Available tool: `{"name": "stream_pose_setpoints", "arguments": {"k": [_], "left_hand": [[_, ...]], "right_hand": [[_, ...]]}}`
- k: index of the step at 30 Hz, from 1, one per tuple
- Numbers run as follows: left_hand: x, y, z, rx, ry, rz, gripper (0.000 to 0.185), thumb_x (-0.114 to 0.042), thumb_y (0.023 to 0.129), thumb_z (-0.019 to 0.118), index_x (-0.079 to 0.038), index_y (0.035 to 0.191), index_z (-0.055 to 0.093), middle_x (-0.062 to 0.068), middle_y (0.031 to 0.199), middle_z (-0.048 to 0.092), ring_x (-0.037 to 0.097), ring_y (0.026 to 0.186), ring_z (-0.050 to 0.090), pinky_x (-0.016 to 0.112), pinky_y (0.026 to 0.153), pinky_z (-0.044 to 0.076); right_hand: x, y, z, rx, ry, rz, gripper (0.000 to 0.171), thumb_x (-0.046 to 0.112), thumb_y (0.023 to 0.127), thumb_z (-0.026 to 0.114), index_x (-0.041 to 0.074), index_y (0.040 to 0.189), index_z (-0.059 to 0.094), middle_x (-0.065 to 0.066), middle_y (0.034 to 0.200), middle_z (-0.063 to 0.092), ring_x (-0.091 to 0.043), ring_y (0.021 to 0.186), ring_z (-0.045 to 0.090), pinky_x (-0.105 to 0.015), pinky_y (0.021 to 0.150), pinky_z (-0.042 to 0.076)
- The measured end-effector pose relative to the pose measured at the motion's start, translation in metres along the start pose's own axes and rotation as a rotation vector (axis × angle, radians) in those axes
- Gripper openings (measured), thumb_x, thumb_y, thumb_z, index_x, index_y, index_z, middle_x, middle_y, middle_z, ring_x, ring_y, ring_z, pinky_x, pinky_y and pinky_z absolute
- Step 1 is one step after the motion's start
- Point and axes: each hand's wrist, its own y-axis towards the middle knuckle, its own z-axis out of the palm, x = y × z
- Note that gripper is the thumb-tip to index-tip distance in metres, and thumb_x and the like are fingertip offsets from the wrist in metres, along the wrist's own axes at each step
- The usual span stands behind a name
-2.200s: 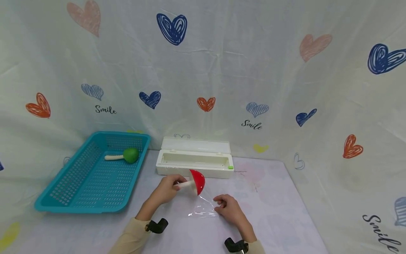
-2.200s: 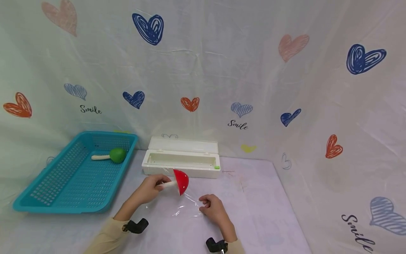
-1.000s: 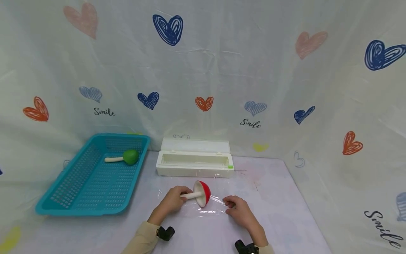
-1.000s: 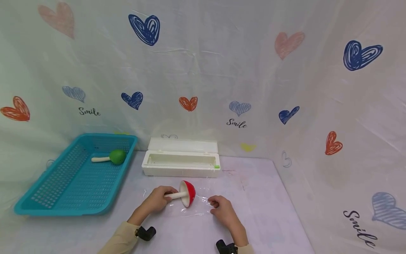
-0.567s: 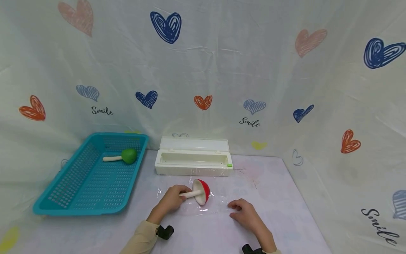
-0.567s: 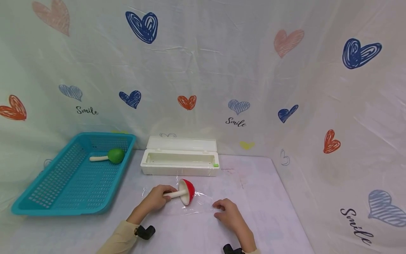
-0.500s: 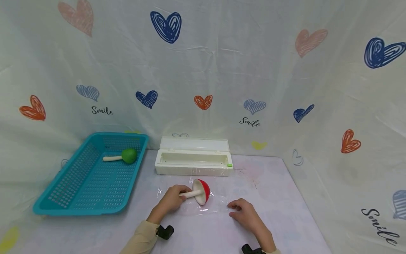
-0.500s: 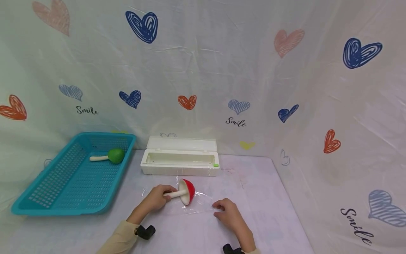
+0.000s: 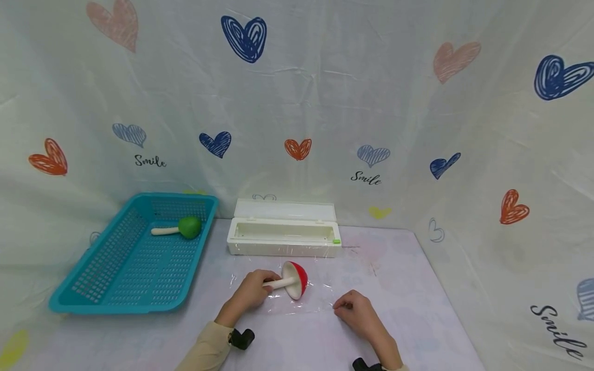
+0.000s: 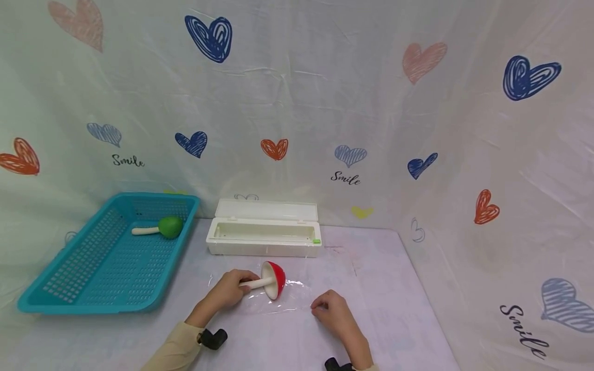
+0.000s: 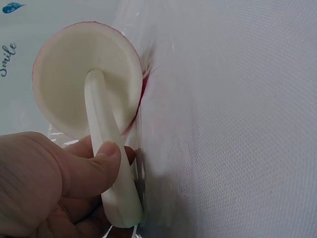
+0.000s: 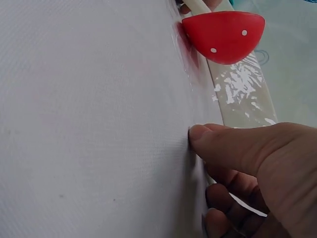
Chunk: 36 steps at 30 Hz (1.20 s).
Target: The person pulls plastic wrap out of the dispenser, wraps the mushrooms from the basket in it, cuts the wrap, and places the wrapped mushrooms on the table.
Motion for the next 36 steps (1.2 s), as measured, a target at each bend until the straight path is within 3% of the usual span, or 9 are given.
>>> {"name": "stream_pose_setpoints", "arguments": {"k": [9,16,22,28,33,36], "left_hand": [[-0.001,0.0,0.0,0.005,0.005,-0.005,0.023,0.005,0.091,0.068,-0.006,0.11,0.077,0.009,0.108,0.075,0.019,0.091,0.062,0.05,0.088,0.055],[-0.005,0.0,-0.003,0.017,-0.003,-0.021,0.025,0.005,0.092,0.068,-0.005,0.112,0.077,0.011,0.112,0.075,0.02,0.092,0.062,0.049,0.087,0.055],[-0.004,-0.002,-0.002,0.025,0.0,-0.039,0.026,0.005,0.092,0.068,-0.004,0.114,0.078,0.013,0.116,0.075,0.021,0.093,0.062,0.048,0.087,0.055],[-0.002,-0.001,-0.001,0.02,0.0,-0.026,0.027,0.006,0.091,0.068,-0.004,0.114,0.078,0.014,0.117,0.075,0.022,0.098,0.062,0.052,0.092,0.054],[-0.001,0.0,-0.001,0.018,0.01,-0.02,0.027,0.006,0.091,0.068,-0.005,0.114,0.078,0.013,0.116,0.075,0.022,0.097,0.062,0.052,0.092,0.054],[-0.002,0.0,-0.001,0.02,0.012,-0.023,0.026,0.005,0.091,0.069,-0.005,0.113,0.078,0.012,0.115,0.076,0.022,0.096,0.062,0.052,0.091,0.054]], "right_hand": [[0.001,0.003,0.003,-0.002,-0.045,-0.058,0.009,0.005,0.088,0.078,0.013,0.084,0.077,0.005,0.084,0.059,-0.003,0.075,0.049,-0.023,0.065,0.046],[0.004,0.001,0.002,0.01,-0.135,-0.119,0.017,0.001,0.091,0.071,0.012,0.081,0.065,0.004,0.081,0.053,-0.006,0.077,0.048,-0.028,0.07,0.047],[0.003,-0.005,-0.003,0.038,-0.132,-0.103,0.017,0.0,0.094,0.067,0.012,0.084,0.062,0.003,0.084,0.052,-0.006,0.078,0.047,-0.028,0.071,0.047],[-0.004,-0.011,-0.011,-0.009,-0.087,-0.083,0.013,0.005,0.092,0.073,0.015,0.09,0.065,0.005,0.087,0.054,-0.003,0.079,0.048,-0.026,0.071,0.048],[-0.005,-0.006,-0.002,0.03,-0.036,-0.043,0.015,0.013,0.086,0.082,0.017,0.096,0.073,0.006,0.09,0.058,-0.004,0.079,0.048,-0.023,0.069,0.045],[-0.002,-0.001,0.005,0.044,-0.031,-0.046,0.008,0.013,0.088,0.08,0.017,0.091,0.074,0.005,0.089,0.057,-0.006,0.078,0.048,-0.023,0.066,0.045]]}}
